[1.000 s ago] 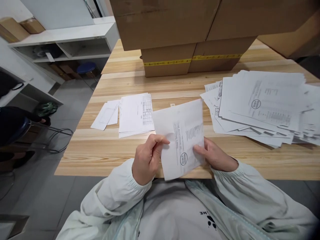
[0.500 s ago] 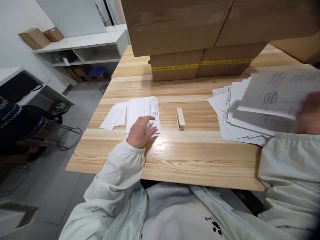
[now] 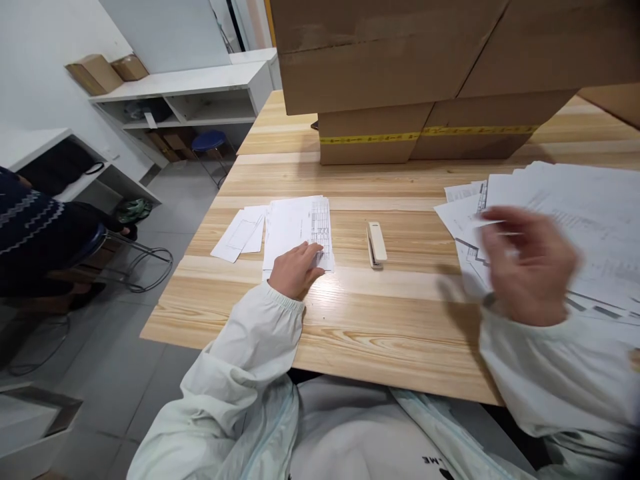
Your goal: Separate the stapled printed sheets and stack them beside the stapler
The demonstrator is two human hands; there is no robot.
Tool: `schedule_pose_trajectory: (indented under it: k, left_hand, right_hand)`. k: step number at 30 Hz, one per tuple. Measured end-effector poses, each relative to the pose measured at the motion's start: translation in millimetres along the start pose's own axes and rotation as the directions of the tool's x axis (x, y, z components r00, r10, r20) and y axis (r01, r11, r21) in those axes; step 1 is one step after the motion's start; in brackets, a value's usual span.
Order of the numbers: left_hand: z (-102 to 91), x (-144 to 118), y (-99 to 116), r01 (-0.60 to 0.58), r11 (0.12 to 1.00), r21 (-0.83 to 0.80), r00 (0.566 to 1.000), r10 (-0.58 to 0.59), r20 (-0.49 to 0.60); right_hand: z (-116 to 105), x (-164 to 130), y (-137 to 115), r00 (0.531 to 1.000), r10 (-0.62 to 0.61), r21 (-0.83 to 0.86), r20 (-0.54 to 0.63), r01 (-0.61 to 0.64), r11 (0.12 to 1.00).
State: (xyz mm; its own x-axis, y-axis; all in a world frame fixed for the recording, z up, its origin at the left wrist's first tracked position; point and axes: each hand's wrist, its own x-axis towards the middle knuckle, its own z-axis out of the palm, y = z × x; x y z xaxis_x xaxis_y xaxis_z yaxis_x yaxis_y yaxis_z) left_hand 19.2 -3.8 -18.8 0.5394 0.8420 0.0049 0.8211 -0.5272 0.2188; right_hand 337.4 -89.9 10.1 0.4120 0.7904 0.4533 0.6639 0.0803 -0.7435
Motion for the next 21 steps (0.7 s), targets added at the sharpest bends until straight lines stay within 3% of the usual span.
schedule_pose_trajectory:
  k: [1, 2, 4, 5, 6, 7, 11, 21]
  left_hand:
    - [-0.5, -0.2, 0.3, -0.002, 1.000, 0.005, 1.000, 0.002, 0.009]
    - [-1.0, -0.4, 0.5, -0.004, 1.000, 0.012, 1.000, 0.004, 0.020]
    - [-1.6, -0.8, 0.7, -0.005, 1.000, 0.027, 0.999, 0.004, 0.038]
    - [-1.5, -0.9, 0.5, -0.008, 0.999, 0.036, 0.999, 0.006, 0.041]
    - [-1.2, -1.0, 0.2, -0.011, 0.999, 0.045, 0.999, 0.010, 0.039]
    - [-0.6, -1.0, -0.2, -0.017, 0.998, 0.054, 0.999, 0.015, 0.035]
    - [2.1, 0.0, -1.3, -0.035, 0.995, 0.093, 0.999, 0.032, 0.033]
    - [1.4, 0.7, -6.5, -0.043, 0.999, 0.030, 0.998, 0.042, 0.038]
  right_hand:
    - [15.7, -8.2, -13.1, 0.983, 0.034, 0.170, 0.180, -0.066, 0.983]
    - [31.0, -16.3, -26.4, 0.912, 0.073, 0.311, 0.404, -0.212, 0.927]
    - [58.6, -28.1, -49.6, 0.686, 0.116, 0.399, 0.719, -0.543, 0.739]
    - [70.2, -30.8, -58.4, 0.586, 0.134, 0.382, 0.799, -0.666, 0.640]
    - [80.4, -31.4, -64.9, 0.523, 0.162, 0.361, 0.837, -0.750, 0.555]
    - [89.2, -30.2, -69.3, 0.491, 0.195, 0.351, 0.849, -0.801, 0.485]
    - [113.3, -20.1, -72.3, 0.490, 0.304, 0.380, 0.817, -0.854, 0.354]
    - [130.4, -16.9, -71.2, 0.497, 0.320, 0.395, 0.806, -0.856, 0.335]
